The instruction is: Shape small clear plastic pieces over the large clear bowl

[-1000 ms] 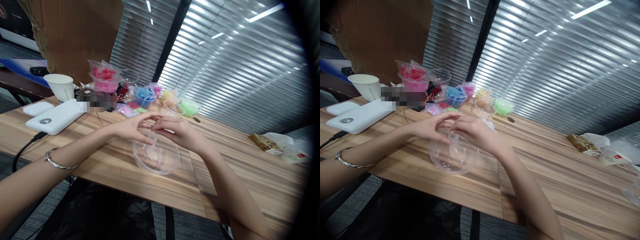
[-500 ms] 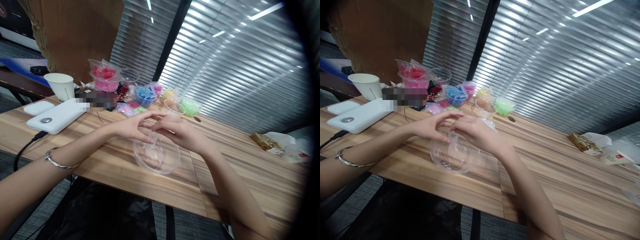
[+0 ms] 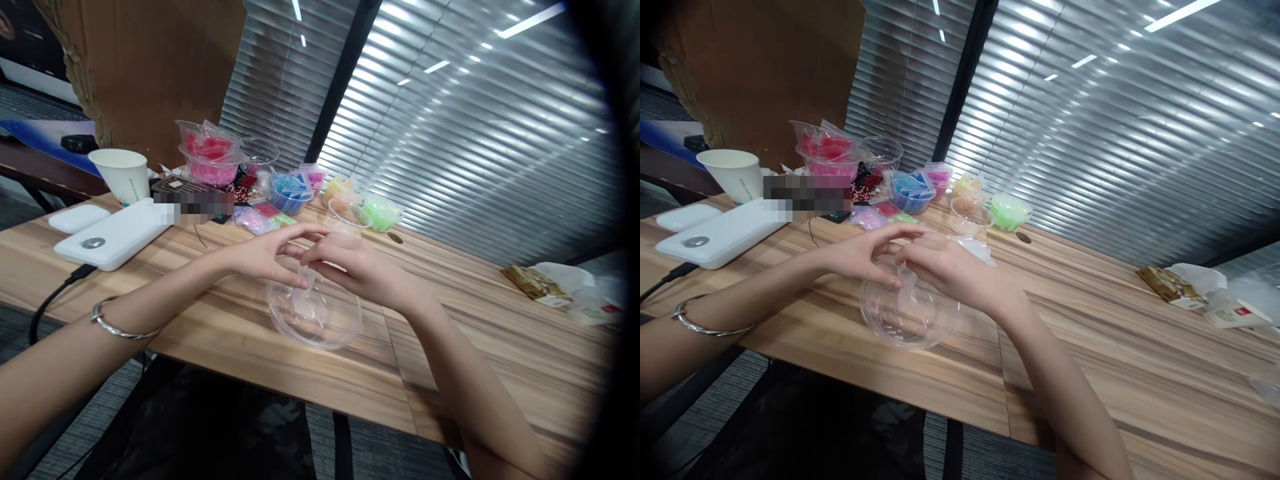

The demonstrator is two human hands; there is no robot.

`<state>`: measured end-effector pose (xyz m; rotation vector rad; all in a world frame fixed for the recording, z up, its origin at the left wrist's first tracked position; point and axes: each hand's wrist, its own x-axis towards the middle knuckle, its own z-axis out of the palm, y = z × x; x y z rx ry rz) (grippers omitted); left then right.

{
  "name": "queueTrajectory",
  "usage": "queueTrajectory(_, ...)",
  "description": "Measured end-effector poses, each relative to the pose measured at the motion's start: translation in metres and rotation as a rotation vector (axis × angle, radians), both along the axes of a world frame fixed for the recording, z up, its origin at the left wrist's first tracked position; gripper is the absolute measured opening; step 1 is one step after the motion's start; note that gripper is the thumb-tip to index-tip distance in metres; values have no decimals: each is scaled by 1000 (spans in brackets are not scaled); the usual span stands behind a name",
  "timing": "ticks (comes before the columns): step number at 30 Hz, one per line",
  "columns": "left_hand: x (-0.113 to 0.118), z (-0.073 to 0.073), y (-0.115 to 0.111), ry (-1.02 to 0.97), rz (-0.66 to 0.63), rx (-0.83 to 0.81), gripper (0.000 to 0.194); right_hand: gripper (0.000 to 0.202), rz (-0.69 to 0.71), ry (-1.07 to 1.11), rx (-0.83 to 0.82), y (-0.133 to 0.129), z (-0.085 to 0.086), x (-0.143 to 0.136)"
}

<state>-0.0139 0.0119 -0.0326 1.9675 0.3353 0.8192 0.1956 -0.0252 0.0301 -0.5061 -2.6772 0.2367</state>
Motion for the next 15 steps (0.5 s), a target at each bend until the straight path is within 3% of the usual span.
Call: queueTrajectory(15, 1, 3, -1, 19, -11, 37, 84, 27, 50, 47, -89, -2, 1, -2)
